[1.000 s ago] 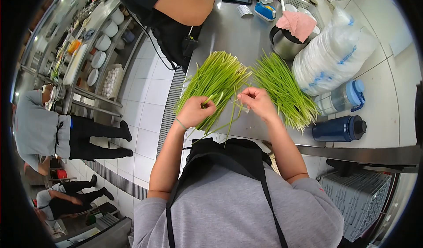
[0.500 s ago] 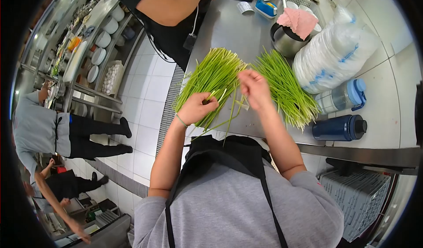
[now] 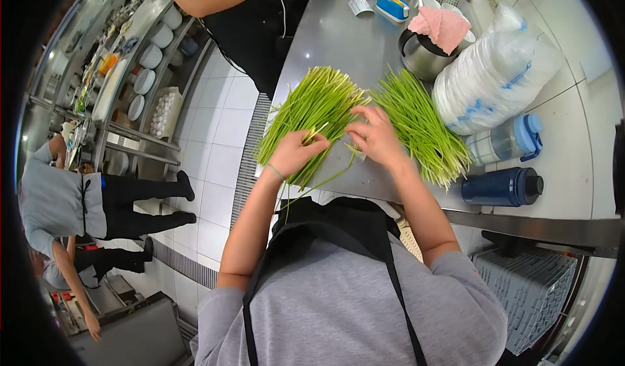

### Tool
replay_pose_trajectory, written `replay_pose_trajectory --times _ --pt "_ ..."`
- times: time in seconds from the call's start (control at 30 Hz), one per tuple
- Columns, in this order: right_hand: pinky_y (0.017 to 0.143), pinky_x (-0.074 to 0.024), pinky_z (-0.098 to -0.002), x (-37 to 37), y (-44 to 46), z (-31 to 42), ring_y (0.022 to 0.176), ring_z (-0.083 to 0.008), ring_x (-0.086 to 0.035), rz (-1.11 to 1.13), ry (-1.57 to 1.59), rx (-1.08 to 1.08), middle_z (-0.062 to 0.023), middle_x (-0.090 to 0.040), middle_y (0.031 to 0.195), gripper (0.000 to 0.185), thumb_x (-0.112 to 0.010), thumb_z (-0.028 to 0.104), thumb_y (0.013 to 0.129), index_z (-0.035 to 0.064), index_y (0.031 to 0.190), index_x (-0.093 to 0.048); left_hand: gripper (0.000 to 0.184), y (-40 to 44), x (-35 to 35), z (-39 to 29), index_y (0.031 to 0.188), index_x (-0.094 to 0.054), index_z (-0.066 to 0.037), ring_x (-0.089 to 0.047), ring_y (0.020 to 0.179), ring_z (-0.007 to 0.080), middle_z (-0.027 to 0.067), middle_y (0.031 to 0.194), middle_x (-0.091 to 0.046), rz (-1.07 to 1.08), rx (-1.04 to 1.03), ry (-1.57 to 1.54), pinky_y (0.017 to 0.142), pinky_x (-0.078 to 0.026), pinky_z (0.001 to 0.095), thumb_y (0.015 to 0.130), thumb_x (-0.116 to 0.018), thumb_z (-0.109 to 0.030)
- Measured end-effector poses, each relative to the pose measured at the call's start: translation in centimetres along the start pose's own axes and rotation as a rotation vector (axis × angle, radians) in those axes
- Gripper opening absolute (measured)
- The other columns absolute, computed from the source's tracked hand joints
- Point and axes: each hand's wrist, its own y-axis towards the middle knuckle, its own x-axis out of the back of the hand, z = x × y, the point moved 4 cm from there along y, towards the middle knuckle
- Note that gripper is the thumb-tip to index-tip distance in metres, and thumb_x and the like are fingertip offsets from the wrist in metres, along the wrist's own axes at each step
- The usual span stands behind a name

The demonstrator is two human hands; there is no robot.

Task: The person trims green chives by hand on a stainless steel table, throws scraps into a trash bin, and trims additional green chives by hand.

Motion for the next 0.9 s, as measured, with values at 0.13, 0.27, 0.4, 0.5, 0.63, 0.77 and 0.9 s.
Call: replay_pose_trajectory --times 0.13,0.27,0.4,0.5,0.63,0.77,0.9 --pt "0.076 -0.0384 -0.0311 0.5 0.5 -0.2 0.079 -0.0192 -0.053 0.1 0.07 -0.006 -0.0014 -0.058 0.086 0.009 -0.061 0.008 0.07 0.0092 0.079 -0.062 0.03 0.5 -0.3 -0.5 0.066 -0.062 -0.001 -0.044 0.05 0.0105 0.0029 0.054 -0.052 0.097 0.071 0.186 0.049 -0.038 0.0275 0.07 -0.066 -0.03" --pt "0.072 -0.0393 -0.0315 0.7 -0.2 -1.0 0.077 -0.0196 -0.054 0.117 0.161 -0.083 -0.002 -0.058 0.076 0.006 -0.06 0.01 0.072 0.0084 0.078 -0.061 0.029 0.6 0.4 0.4 0.066 -0.063 -0.001 -0.044 0.05 0.01 0.0046 0.05 -0.051 0.113 0.128 0.191 0.05 -0.039 0.0267 0.069 -0.067 -0.03" --pt "0.07 -0.0393 -0.0318 1.0 -0.5 -0.9 0.073 -0.0202 -0.055 0.117 0.208 -0.09 -0.0018 -0.058 0.075 0.004 -0.059 0.012 0.073 0.009 0.076 -0.061 0.029 -0.5 0.7 -2.3 0.065 -0.063 -0.001 -0.04 0.048 0.0096 0.0051 0.048 -0.048 0.146 0.137 0.154 0.048 -0.037 0.0279 0.069 -0.067 -0.029" --pt "0.068 -0.0407 -0.0308 1.3 -0.3 0.5 0.072 -0.021 -0.055 0.109 0.174 -0.021 -0.0031 -0.058 0.074 0.005 -0.06 0.005 0.071 0.0069 0.076 -0.06 0.027 -0.2 0.5 -2.3 0.067 -0.064 -0.001 -0.038 0.048 0.0094 0.0036 0.047 -0.046 0.165 0.129 0.213 0.047 -0.035 0.0283 0.07 -0.066 -0.028" --pt "0.067 -0.0421 -0.0313 1.2 -0.5 1.2 0.071 -0.0224 -0.055 0.158 0.17 -0.019 -0.0047 -0.058 0.076 0.008 -0.06 0.005 0.072 0.0051 0.08 -0.06 0.027 -0.8 0.1 -3.1 0.066 -0.063 -0.001 -0.036 0.048 0.0093 0.0018 0.047 -0.045 0.203 0.117 0.229 0.047 -0.034 0.0281 0.071 -0.065 -0.028" --pt "0.068 -0.043 -0.0326 0.4 -2.0 -2.2 0.076 -0.024 -0.055 0.129 0.564 -0.395 -0.0078 -0.059 0.081 0.013 -0.06 0.011 0.074 0.0046 0.086 -0.062 0.031 -1.0 0.5 -1.1 0.06 -0.06 -0.001 -0.038 0.048 0.0085 0.0018 0.047 -0.047 0.18 0.054 0.187 0.046 -0.034 0.0269 0.072 -0.064 -0.029" --pt "0.068 -0.0441 -0.034 0.4 -3.0 -2.1 0.079 -0.0246 -0.055 0.24 0.043 -0.264 -0.0091 -0.058 0.084 0.013 -0.056 0.012 0.076 0.0065 0.084 -0.064 0.026 -1.6 2.0 -0.8 0.064 -0.057 -0.002 -0.04 0.048 0.0082 0.0007 0.055 -0.049 0.114 0.154 -0.002 0.046 -0.034 0.0253 0.078 -0.055 -0.023"
